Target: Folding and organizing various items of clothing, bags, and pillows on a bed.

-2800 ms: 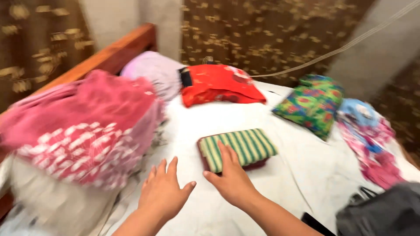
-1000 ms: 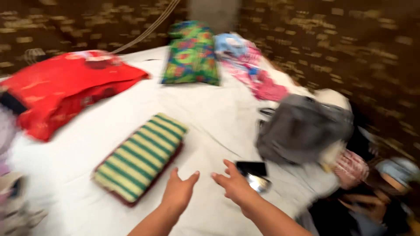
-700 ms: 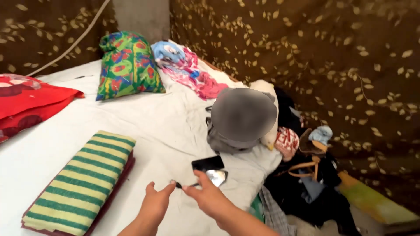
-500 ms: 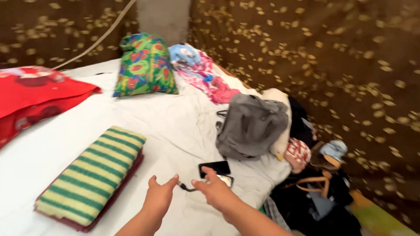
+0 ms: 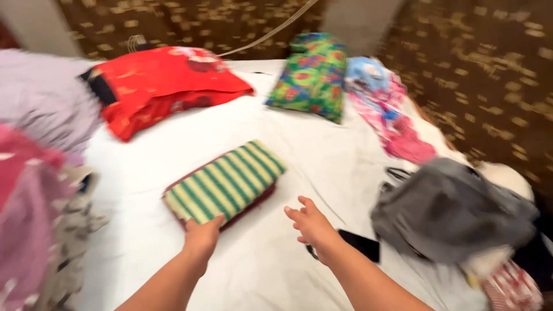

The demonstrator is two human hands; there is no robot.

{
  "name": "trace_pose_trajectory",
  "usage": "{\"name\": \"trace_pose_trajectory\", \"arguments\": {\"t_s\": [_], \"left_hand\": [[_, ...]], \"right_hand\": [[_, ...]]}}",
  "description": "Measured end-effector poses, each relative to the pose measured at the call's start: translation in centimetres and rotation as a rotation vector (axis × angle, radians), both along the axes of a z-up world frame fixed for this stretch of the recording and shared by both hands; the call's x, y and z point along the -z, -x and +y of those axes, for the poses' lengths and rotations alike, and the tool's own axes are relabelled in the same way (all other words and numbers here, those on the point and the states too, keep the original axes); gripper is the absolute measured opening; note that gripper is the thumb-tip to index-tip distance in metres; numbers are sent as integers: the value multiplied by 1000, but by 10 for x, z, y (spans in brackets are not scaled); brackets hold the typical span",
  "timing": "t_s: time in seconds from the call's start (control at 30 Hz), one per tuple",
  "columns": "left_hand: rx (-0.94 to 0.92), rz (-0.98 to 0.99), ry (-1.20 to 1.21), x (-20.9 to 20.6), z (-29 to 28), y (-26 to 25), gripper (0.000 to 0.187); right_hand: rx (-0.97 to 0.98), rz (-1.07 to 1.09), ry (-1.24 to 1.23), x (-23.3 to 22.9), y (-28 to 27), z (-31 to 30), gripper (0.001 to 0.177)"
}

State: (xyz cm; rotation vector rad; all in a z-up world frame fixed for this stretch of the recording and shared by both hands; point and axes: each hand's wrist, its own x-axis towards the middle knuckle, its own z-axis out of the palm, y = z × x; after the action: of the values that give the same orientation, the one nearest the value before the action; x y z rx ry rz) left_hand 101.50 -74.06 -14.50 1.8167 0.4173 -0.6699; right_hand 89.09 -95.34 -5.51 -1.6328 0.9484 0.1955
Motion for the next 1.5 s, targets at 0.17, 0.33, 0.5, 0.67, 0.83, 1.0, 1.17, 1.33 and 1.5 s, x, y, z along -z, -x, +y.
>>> {"name": "trace_pose_trajectory", "arguments": {"t_s": [0.17,0.33,0.5,0.67,0.83,1.0,1.17,1.33,1.5], "left_hand": [[-92,-8,4,10,7,-31,94],[-119,59,-50,48,8,-78,80],[-176,-8,-28,138,9,-130,83],[-246,147,-44,154,8,-137,90],[-308,186,-167,212,15,-141,105],[-401,184,45,250,13,-129,120],[-293,170,300,263,9,-135,106],[-292,379,520,240,17,-137,81],[-361,356,788,182,47,-124,67]], "right_hand": [[-127,2,12,44,-58,-3,82],[-186,52,-10,120,-123,-28,79],[-204,63,-60,193,-175,-43,82],[-203,123,-111,267,-212,-41,82],[-6,159,-89,286,-226,-26,83],[534,-2,-149,328,-229,-87,86],[498,-117,-494,322,-245,-120,83],[372,-45,-572,332,-252,-127,81],[333,-152,-790,269,-209,-86,66]]}}
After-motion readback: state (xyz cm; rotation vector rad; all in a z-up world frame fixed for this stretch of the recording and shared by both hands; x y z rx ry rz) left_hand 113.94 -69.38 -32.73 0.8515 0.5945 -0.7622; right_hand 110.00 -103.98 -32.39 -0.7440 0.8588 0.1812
